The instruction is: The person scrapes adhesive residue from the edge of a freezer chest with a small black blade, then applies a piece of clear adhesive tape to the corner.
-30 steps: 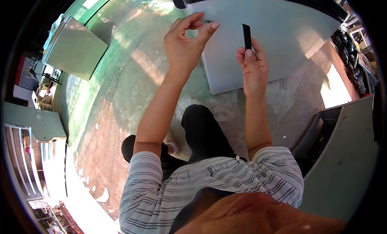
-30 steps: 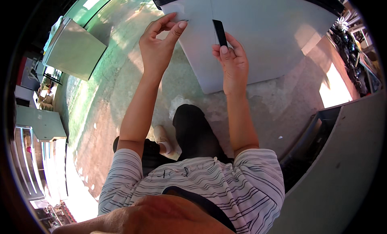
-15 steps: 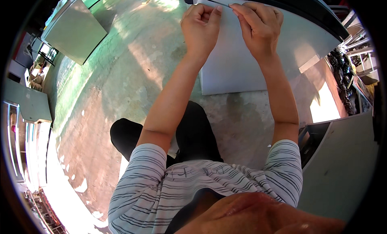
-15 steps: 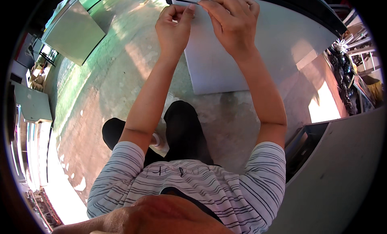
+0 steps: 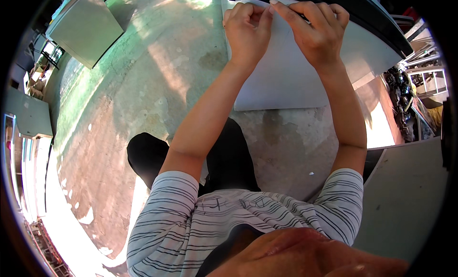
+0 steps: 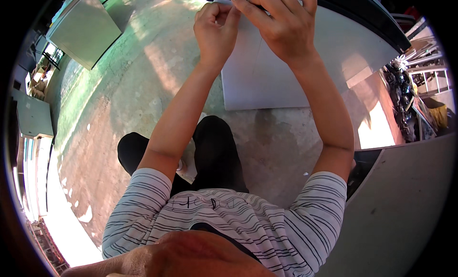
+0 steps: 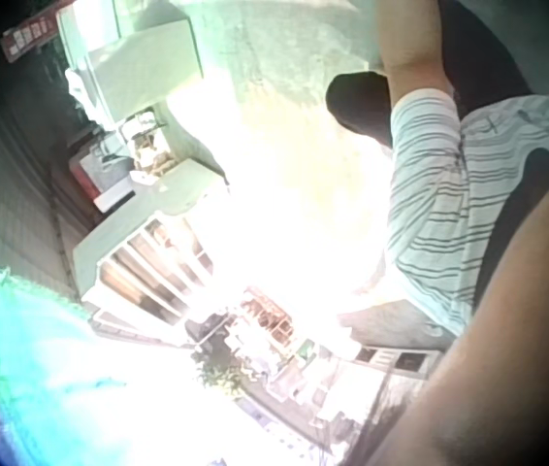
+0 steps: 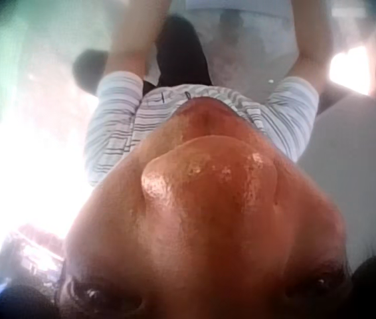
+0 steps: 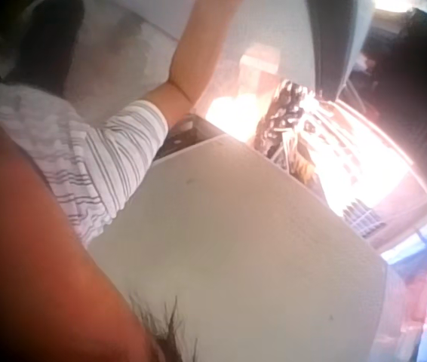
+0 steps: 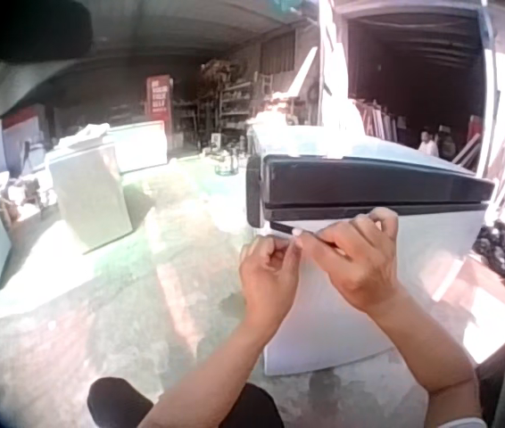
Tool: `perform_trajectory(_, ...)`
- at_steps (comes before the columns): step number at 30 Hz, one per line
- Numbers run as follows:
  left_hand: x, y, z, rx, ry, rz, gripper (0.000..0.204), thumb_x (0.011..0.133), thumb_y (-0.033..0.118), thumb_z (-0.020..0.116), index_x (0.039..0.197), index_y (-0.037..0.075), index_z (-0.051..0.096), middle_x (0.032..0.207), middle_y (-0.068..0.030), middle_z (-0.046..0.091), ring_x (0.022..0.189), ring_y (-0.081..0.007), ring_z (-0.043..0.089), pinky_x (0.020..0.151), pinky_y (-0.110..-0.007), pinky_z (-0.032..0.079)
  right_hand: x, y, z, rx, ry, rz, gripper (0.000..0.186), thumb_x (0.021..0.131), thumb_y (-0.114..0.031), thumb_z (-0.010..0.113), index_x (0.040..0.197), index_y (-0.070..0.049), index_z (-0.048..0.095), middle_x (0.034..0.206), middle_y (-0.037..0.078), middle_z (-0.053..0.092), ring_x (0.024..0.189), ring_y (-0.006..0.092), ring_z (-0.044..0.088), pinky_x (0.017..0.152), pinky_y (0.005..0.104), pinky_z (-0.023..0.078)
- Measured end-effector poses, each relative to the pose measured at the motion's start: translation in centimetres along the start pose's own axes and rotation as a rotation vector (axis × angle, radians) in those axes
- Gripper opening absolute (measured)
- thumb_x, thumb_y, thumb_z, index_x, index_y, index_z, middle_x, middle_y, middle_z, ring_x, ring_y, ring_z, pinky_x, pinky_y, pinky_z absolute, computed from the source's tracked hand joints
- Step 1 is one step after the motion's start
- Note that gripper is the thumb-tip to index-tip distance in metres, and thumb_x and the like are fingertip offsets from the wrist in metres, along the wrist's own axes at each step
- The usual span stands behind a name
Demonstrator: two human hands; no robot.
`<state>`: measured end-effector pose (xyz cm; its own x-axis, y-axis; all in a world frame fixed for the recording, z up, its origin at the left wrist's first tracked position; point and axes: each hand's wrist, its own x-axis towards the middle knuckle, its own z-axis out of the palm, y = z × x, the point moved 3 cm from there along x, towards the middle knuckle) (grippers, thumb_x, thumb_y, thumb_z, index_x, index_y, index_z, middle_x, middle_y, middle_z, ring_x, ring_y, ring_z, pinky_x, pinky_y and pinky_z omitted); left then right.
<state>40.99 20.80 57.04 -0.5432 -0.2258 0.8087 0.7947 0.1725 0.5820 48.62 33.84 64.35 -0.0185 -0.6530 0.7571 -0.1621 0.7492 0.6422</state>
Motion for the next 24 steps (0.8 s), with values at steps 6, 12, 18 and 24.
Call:
perform_trajectory(6,0.0,-0.3,0.1,-0.009,-0.001,-0.020,0.014,0.083,0.014,0.082,0.080,0.008,0.070,0.075,-0.0026,0.066,0.083,-0.0235,0.056,0.081,-0.038,0.044,1.0,-0.5,-0.3,0.026,0.013,-0.031,0.039,0.082,-0.012,0.076,0.117,-0.030,0.079,0.087,-0.014,0.062,0.072,0.0057,0.050,0.086,0.0318,0.030)
perform_trajectory(12,0.0,0.0,-0.3,-0.001,-0.007,-0.024,0.013,0.081,0.013,0.082,0.080,0.008,0.070,0.075,-0.0026,0.067,0.082,-0.0240,0.057,0.079,-0.038,0.044,1.6,-1.1,0.0,-0.002,-0.023,-0.036,0.039,0.082,-0.014,0.075,0.117,-0.029,0.079,0.085,-0.014,0.059,0.072,0.0059,0.049,0.085,0.0323,0.030)
perform_trajectory(18,0.0,0.0,0.0,-0.029,-0.020,-0.066,0.013,0.081,0.014,0.081,0.081,0.007,0.070,0.076,-0.0032,0.068,0.083,-0.0244,0.059,0.079,-0.038,0.044,2.0,-1.4,-0.2,-0.027,-0.052,-0.073,0.041,0.082,-0.011,0.074,0.119,-0.028,0.078,0.082,-0.013,0.055,0.071,0.0071,0.048,0.084,0.0323,0.030)
perform_trajectory(24,0.1,0.0,-0.3,-0.079,-0.027,-0.121,0.014,0.082,0.014,0.081,0.080,0.006,0.071,0.076,-0.0042,0.068,0.082,-0.0242,0.060,0.080,-0.038,0.045,2.9,-1.4,-0.2,0.042,-0.018,-0.085,0.026,0.075,-0.017,0.071,0.101,-0.015,0.076,0.078,-0.001,0.046,0.071,0.0186,0.045,0.073,0.0400,0.032)
